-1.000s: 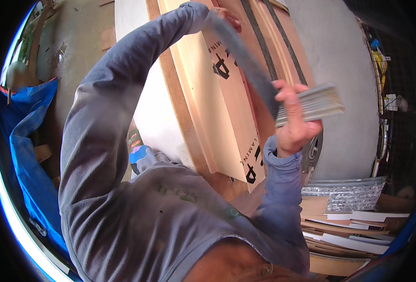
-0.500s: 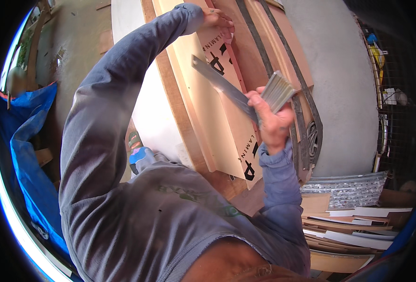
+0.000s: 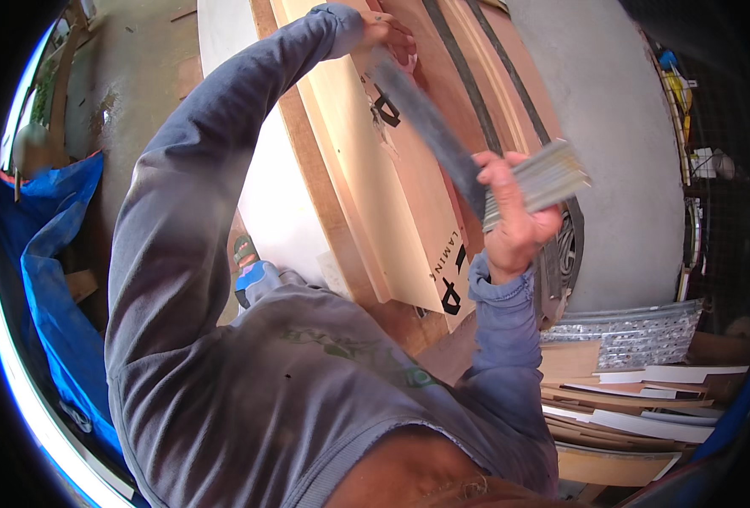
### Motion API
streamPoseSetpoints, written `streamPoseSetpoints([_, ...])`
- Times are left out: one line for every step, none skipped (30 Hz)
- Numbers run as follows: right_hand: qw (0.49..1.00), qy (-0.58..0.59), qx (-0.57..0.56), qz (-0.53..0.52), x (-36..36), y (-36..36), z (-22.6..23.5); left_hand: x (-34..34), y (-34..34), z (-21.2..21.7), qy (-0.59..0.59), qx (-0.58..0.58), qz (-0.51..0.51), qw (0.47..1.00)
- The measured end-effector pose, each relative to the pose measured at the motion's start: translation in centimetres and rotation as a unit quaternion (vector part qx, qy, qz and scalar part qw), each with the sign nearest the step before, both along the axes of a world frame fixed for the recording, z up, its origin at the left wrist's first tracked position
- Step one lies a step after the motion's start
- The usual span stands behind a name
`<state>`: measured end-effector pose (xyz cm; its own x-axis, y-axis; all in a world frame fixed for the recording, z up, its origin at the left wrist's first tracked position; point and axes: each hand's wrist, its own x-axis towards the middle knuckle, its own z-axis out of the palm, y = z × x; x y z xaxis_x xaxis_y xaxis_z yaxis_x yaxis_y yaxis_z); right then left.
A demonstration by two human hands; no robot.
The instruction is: The person wipes a wooden plank with a cloth, then uses a metal square to measure and mark the wood. They repeatedly position the square and mark lines along the plank's edge.
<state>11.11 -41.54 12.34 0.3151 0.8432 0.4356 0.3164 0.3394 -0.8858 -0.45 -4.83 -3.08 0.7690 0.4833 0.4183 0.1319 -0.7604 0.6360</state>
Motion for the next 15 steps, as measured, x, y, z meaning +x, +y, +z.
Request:
streamPoseSetpoints([0.999,0.003,0.052,0.005,-0.3,-0.2,0.2,0.1,0.1,0.0,0.000,0.005,0.001,1.000])
streamPoseSetpoints([0.996,-0.010,0.085,0.024,-0.2,-0.4,0.0,0.3,0.1,-0.1,0.002,0.009,0.003,1.000])
streamPoseSetpoints([0.999,-0.037,-0.002,0.000,-0.1,-0.6,-0.3,0.4,0.0,-0.1,0.002,0.016,0.005,1.000])
streamPoseSetpoints([0.994,-0.064,-0.089,-0.024,0.1,-0.9,-0.9,0.5,-0.2,-0.1,0.002,0.022,0.007,1.000])
streamPoseSetpoints([0.979,-0.090,-0.175,-0.048,0.3,-1.2,-1.4,0.6,-0.2,-0.1,0.003,0.029,0.008,1.000])
streamPoseSetpoints([0.984,-0.048,-0.167,-0.040,0.3,-0.7,-1.6,0.5,-0.1,-0.2,0.004,0.034,0.012,0.999])
streamPoseSetpoints([0.994,-0.051,-0.093,-0.028,0.3,-0.9,-1.3,0.4,0.0,-0.4,0.004,0.041,0.016,0.999])
streamPoseSetpoints([0.998,-0.053,-0.019,-0.015,0.1,-1.1,-0.5,0.4,0.1,-0.5,0.002,0.046,0.017,0.999])
streamPoseSetpoints([0.997,-0.053,0.053,-0.007,0.0,-1.4,0.2,0.4,0.3,-0.7,0.000,0.049,0.016,0.999])
streamPoseSetpoints([0.992,-0.025,0.120,0.031,0.4,-1.2,0.7,0.3,0.8,-0.7,-0.006,0.051,0.017,0.999])
streamPoseSetpoints([0.992,-0.037,0.119,0.028,0.3,-1.3,1.2,0.2,0.6,-1.3,-0.006,0.050,0.017,0.999])
streamPoseSetpoints([0.991,-0.051,0.121,0.029,0.0,-1.3,2.0,-0.1,0.9,-1.7,-0.008,0.053,0.020,0.998])
streamPoseSetpoints([0.990,-0.064,0.123,0.031,-0.1,-1.3,2.7,-0.3,1.4,-2.0,-0.015,0.053,0.022,0.998])
streamPoseSetpoints([0.992,-0.063,0.098,0.048,0.0,-0.9,3.2,-0.4,1.7,-2.3,-0.014,0.056,0.026,0.998])
streamPoseSetpoints([0.992,-0.050,0.103,0.058,0.1,-0.1,3.2,-0.6,2.1,-2.7,-0.017,0.060,0.027,0.998])
